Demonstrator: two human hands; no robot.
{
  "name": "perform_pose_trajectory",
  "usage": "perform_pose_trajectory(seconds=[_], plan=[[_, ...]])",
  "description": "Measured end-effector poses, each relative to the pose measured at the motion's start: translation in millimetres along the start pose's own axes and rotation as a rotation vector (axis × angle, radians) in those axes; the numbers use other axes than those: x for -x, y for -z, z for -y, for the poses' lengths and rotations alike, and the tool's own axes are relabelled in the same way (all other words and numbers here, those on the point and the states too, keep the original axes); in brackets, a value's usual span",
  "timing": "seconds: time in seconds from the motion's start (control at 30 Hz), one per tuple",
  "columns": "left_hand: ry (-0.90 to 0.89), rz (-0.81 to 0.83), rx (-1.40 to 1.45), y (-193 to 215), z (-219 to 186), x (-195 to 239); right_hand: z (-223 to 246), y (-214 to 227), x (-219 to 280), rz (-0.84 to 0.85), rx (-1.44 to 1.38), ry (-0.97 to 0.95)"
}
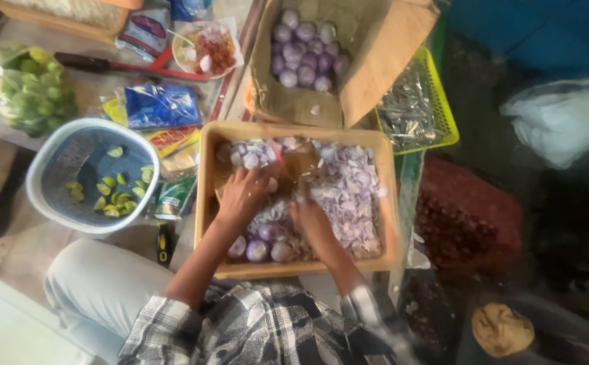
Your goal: The person chops small red onions by hand using a large knife against a wooden block inside a plastic bin.
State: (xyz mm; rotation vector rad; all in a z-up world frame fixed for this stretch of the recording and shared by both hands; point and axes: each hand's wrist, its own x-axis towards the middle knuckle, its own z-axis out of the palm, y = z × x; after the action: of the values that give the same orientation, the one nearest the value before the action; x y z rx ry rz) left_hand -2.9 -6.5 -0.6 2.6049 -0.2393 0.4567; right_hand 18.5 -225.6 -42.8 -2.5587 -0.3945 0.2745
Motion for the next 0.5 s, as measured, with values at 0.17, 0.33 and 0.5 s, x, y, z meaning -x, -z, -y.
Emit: perform_pose_trajectory(seconds=[0.17, 0.33, 0.5], plan=[[-0.04, 0.02, 0.014, -5, 2, -12, 19, -11, -13, 0.14, 0.126, 0.094], [-0.106, 0.133, 0.118, 0, 6, -17, 10, -20, -26, 0.09, 0.053, 0.164], [-0.102, 0.13, 0.165, 10, 4, -17, 11, -28, -36, 0.105, 0.066, 0.162]])
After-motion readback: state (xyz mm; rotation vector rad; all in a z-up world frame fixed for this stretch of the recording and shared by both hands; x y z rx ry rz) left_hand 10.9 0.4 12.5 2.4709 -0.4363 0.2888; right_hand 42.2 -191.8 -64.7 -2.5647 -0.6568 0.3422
